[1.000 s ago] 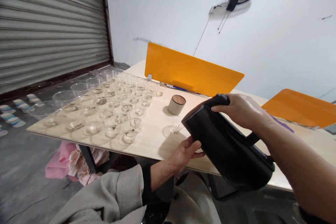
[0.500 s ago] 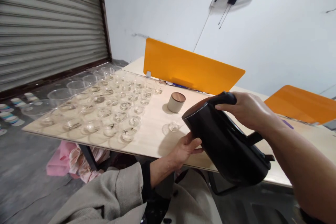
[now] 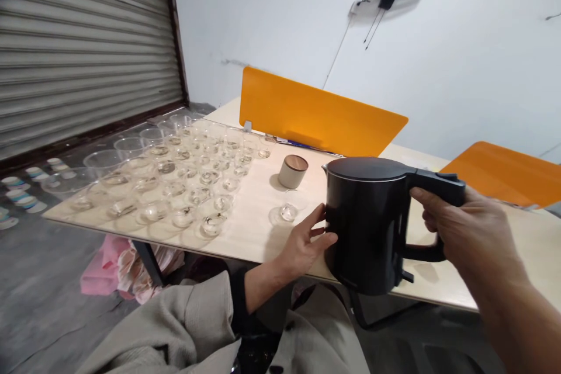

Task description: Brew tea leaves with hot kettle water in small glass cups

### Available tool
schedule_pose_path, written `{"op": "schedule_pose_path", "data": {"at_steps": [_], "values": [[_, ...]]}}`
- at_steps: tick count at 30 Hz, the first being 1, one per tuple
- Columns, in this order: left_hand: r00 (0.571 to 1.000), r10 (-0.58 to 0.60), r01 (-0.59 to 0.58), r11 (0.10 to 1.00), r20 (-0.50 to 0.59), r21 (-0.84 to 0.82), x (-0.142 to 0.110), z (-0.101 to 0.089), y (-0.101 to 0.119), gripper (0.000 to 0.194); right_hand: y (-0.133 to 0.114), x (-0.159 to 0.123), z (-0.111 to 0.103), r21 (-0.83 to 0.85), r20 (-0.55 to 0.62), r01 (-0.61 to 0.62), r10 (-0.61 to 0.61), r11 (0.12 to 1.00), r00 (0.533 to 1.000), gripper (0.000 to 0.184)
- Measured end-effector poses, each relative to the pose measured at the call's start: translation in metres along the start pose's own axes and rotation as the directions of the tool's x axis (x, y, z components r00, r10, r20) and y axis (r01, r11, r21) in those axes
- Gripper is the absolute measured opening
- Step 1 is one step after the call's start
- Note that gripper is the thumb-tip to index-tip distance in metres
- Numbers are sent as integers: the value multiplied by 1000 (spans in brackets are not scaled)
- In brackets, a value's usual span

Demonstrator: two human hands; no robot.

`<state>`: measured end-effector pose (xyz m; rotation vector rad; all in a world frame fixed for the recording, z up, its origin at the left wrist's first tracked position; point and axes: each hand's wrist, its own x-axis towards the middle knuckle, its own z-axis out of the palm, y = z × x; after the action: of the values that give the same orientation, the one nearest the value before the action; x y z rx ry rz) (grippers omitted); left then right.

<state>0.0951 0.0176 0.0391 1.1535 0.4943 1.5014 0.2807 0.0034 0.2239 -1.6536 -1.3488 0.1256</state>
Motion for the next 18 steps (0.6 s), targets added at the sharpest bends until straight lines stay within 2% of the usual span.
{"op": "schedule_pose_path", "data": {"at_steps": [1, 4, 7, 10, 13, 16, 18], "values": [[1000, -7, 8, 998, -27, 56, -6, -4, -2, 69, 5, 1, 3, 55, -9, -1, 2, 999, 1000, 36], [999, 12, -26, 962, 52, 273, -25, -23, -4, 56, 18, 11, 19, 229, -51, 13, -1, 973, 999, 34], [995, 65, -94, 890, 80, 447, -41, -51, -2, 39, 29, 32, 41, 357, -131, 61, -15, 932, 991, 30], [995, 95, -99, 802, 38, 590, -47, -77, 5, 33, 36, 56, 66, 483, -185, 106, -18, 869, 983, 26], [996, 89, -56, 756, -18, 652, -47, -93, 11, 29, 39, 78, 93, 544, -235, 134, -2, 828, 972, 23], [998, 35, 1, 776, -44, 631, -46, -100, 14, 28, 43, 99, 118, 559, -274, 127, 37, 820, 961, 22], [999, -6, 27, 789, -36, 614, -46, -100, 14, 29, 48, 114, 134, 559, -253, 115, 37, 821, 967, 24]]}}
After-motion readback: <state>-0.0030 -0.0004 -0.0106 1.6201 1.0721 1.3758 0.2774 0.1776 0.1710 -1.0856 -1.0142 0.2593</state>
